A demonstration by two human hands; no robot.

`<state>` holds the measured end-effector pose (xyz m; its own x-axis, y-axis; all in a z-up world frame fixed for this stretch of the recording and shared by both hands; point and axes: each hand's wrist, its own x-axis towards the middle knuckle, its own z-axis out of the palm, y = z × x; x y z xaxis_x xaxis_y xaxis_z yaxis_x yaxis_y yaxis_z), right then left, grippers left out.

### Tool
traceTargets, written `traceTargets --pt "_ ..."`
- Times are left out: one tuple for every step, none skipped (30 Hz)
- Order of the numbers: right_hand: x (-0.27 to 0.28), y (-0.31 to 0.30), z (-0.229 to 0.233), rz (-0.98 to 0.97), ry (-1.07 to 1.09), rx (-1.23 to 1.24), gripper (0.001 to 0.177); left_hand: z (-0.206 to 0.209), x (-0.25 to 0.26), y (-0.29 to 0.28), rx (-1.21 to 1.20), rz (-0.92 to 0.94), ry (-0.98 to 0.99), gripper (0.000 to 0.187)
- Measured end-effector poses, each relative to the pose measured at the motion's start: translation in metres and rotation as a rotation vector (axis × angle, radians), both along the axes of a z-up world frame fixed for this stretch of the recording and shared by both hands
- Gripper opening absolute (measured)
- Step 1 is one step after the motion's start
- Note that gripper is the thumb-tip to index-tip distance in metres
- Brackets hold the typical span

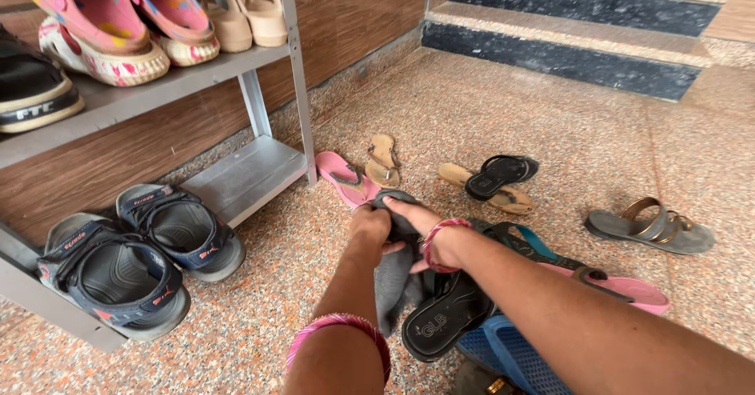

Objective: The person removes shoes from a metal shoe rack and rearranges them on the floor and back on the rack. The person handles pink clogs, black sneakers, and dark sandals, placing some on the floor and others on the rack.

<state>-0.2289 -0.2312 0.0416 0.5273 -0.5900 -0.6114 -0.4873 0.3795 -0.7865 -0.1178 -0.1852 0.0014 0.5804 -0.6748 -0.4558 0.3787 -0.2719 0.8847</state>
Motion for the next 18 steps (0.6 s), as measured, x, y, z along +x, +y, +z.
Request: traceTargets --pt "-0.003 -0.009 -0.002 0.022 -0.048 0.043 0.062 0.004 -0.004 -0.002 -0.027 -0.021 -0.01 0.038" --pt "-0.006 -0.018 -0.005 0.044 -0.097 0.084 0.058 0.009 -0.008 -0.005 -0.008 -0.008 -0.045 0.039" --pt "-0.01 -0.027 -0.007 0.055 -0.152 0.094 0.055 0.013 -0.013 -0.008 0.011 0.005 -0.079 0.041" --pt "-0.014 -0.035 -0.008 0.066 -0.208 0.103 0.051 0.018 -0.017 -0.011 0.031 0.017 -0.113 0.043" --pt "-0.017 -0.041 -0.008 0.078 -0.265 0.11 0.048 0.023 -0.019 -0.014 0.04 0.023 -0.149 0.039" --pt "-0.017 -0.046 -0.004 0.045 -0.23 0.073 0.048 0.028 -0.022 -0.016 0.049 0.029 -0.186 0.035" --pt "-0.018 -0.051 0.001 0.012 -0.192 0.038 0.048 0.032 -0.025 -0.018 0.061 0.034 -0.219 0.032" --pt "-0.02 -0.054 0.008 -0.022 -0.153 0.005 0.048 0.037 -0.029 -0.022 0.055 0.05 -0.204 0.032" --pt "-0.023 -0.057 0.016 -0.053 -0.121 -0.124 0.044 0.043 -0.032 -0.027 0.049 0.067 -0.191 0.031" --pt "-0.027 -0.06 0.024 -0.084 -0.089 -0.253 0.042 0.047 -0.034 -0.03 0.043 0.084 -0.179 0.03" --pt "-0.032 -0.061 0.03 -0.115 -0.052 -0.382 0.041 0.047 -0.036 -0.028 0.088 -0.031 -0.324 0.03" --pt "-0.037 -0.063 0.034 -0.119 -0.018 -0.448 0.042 0.046 -0.036 -0.025 0.133 -0.147 -0.469 0.032" --pt "-0.041 -0.067 0.037 -0.121 0.017 -0.513 0.044 0.044 -0.037 -0.023 0.179 -0.262 -0.615 0.034" --pt "-0.047 -0.072 0.038 -0.123 0.051 -0.577 0.047 0.044 -0.042 -0.025 0.189 -0.305 -0.576 0.03" --pt "-0.056 -0.077 0.036 -0.13 0.073 -0.639 0.054 0.044 -0.049 -0.029 0.199 -0.349 -0.536 0.026" --pt "-0.066 -0.083 0.03 -0.138 0.095 -0.7 0.062 0.043 -0.055 -0.033 0.21 -0.393 -0.496 0.024" --pt "-0.075 -0.089 0.022 -0.143 0.12 -0.761 0.07 0.042 -0.061 -0.037 0.248 -0.43 -0.55 0.024" --pt "-0.082 -0.096 0.012 -0.156 0.163 -0.789 0.067 0.041 -0.067 -0.039 0.285 -0.467 -0.605 0.024"
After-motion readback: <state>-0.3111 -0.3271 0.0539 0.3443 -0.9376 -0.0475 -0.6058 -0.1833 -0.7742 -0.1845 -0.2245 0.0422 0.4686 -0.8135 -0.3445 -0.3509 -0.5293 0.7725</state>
